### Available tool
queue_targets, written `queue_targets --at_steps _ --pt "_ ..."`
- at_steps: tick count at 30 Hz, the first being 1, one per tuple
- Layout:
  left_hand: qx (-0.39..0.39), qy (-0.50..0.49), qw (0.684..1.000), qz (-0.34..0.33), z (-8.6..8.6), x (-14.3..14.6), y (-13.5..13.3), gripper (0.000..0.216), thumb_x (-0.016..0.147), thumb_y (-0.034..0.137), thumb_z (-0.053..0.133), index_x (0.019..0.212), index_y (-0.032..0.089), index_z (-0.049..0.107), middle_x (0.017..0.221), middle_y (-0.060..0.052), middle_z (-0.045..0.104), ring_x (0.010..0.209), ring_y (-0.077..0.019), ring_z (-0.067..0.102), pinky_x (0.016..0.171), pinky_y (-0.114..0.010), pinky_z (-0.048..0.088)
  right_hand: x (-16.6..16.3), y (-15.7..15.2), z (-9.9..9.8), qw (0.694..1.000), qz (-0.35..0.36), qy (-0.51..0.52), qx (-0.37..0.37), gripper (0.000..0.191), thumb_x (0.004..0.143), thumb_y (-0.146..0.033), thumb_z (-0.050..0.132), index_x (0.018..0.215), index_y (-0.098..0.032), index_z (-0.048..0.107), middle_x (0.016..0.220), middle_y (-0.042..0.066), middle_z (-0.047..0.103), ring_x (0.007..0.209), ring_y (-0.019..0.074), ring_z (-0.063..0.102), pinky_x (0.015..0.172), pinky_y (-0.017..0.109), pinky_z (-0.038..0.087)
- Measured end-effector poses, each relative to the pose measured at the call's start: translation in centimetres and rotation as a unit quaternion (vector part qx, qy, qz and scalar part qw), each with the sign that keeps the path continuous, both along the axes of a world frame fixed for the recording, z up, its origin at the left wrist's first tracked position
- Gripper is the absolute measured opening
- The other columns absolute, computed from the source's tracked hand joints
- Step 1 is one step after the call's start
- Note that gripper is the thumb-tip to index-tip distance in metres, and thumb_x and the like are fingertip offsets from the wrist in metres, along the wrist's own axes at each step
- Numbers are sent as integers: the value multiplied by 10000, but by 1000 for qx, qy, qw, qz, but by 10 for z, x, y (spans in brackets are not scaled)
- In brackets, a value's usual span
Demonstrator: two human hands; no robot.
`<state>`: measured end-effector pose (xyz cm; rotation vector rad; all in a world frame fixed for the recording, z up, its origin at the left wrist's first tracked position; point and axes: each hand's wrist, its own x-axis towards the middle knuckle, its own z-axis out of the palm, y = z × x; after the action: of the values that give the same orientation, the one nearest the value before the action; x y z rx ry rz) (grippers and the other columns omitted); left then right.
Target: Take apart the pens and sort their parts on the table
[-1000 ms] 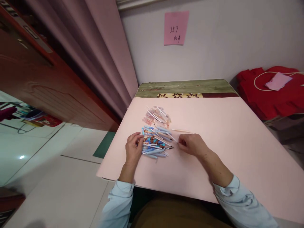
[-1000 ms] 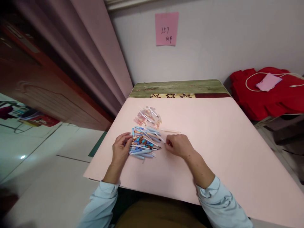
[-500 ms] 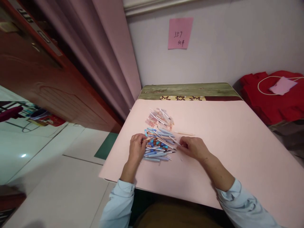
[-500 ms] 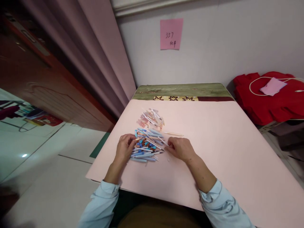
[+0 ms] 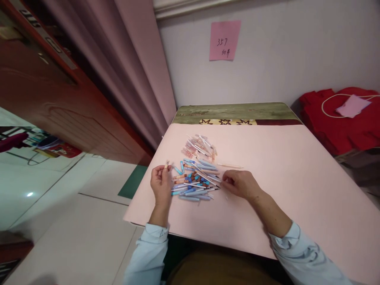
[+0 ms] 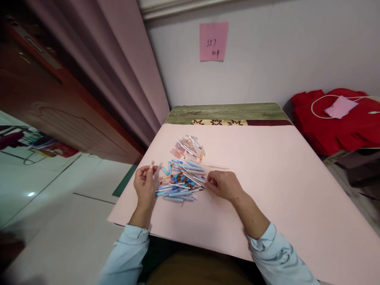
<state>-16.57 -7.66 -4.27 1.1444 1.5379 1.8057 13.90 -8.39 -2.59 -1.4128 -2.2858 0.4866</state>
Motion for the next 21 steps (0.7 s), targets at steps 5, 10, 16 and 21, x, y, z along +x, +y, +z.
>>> queue_targets --at_steps 5,10,16,21 --pt "3 -53 998 36 -2 -5 3 220 827 336 654 943 181 551 839 -22 672 601 -71 565 645 -217 488 -12 -9 4 996 68 65 8 98 796 -208 619 840 -242 700 697 -27 682 592 105 583 585 209 369" --pt "21 -112 993 36 -3 -8 5 234 810 318 662 953 193 526 786 11 644 536 -50 513 573 -187 445 -26 -17 3 987 140 72 11 78 815 -215 615 808 -237 690 720 -9 698 645 127 608 602 218 378" --pt "-39 -106 993 -41 26 8 -3 264 728 281 742 916 158 602 772 -13 671 509 -52 512 517 -186 434 -30 -20 1 987 155 40 18 71 794 -294 694 793 -227 669 716 -10 690 672 140 621 595 230 362" --pt "-114 -91 980 -138 55 40 -13 302 694 317 777 919 174 633 736 5 657 570 -113 605 511 -219 487 -30 -21 1 987 152 45 32 80 840 -297 649 811 -229 679 718 0 696 658 139 628 598 232 381"
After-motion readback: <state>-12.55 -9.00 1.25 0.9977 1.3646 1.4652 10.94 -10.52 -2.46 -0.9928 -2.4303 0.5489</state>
